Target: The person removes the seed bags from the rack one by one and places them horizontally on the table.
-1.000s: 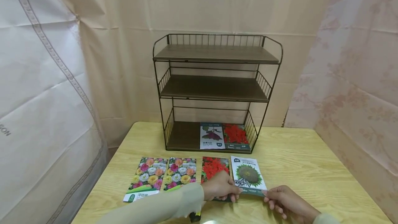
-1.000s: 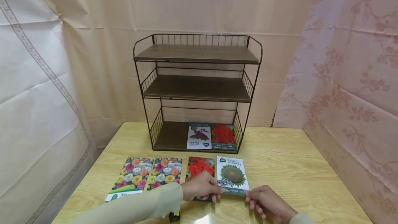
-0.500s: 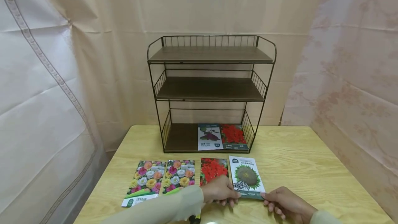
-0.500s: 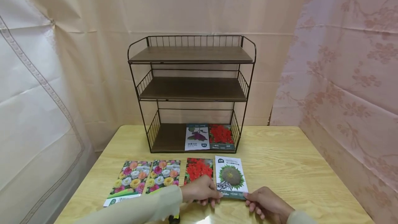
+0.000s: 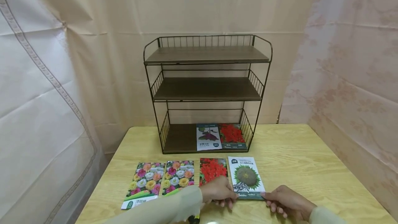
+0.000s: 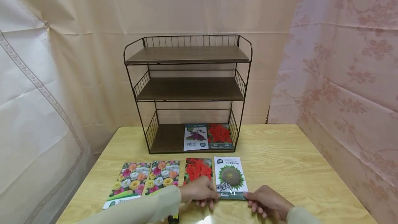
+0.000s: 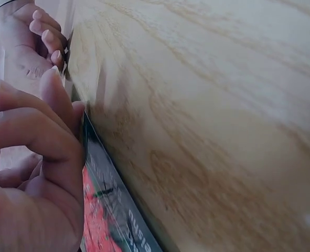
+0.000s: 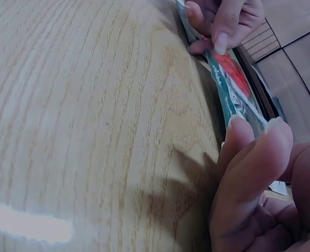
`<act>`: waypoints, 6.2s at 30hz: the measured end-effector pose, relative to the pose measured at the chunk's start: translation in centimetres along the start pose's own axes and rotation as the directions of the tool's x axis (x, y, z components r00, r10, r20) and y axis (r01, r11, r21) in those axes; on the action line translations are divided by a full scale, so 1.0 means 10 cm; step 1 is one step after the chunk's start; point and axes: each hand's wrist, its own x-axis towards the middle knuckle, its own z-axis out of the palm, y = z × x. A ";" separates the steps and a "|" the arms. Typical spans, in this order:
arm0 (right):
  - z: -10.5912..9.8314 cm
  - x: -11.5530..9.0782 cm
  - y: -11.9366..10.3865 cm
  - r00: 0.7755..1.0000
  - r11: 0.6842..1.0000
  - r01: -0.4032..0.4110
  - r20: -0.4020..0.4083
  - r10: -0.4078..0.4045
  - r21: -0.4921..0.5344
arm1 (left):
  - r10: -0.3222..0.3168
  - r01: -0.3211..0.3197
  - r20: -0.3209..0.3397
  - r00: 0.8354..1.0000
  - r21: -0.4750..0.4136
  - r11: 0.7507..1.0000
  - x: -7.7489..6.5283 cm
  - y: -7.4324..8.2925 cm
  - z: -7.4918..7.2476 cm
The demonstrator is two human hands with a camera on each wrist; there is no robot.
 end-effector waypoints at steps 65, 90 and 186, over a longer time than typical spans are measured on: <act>0.51 1.47 -1.19 0.985 0.989 0.118 -0.136 -0.105 0.088 | -0.086 0.019 -0.509 0.857 -0.135 0.991 0.11 -0.55 -1.60; 0.67 1.71 -1.19 0.972 0.944 0.133 -0.226 -0.064 0.302 | -0.081 -0.004 -0.454 0.887 -0.183 0.983 0.34 -0.56 -1.58; 0.51 1.54 -1.08 0.961 0.953 0.260 -0.134 -0.240 0.155 | 0.103 -0.174 -0.366 0.925 -0.168 0.970 0.35 -0.39 -1.37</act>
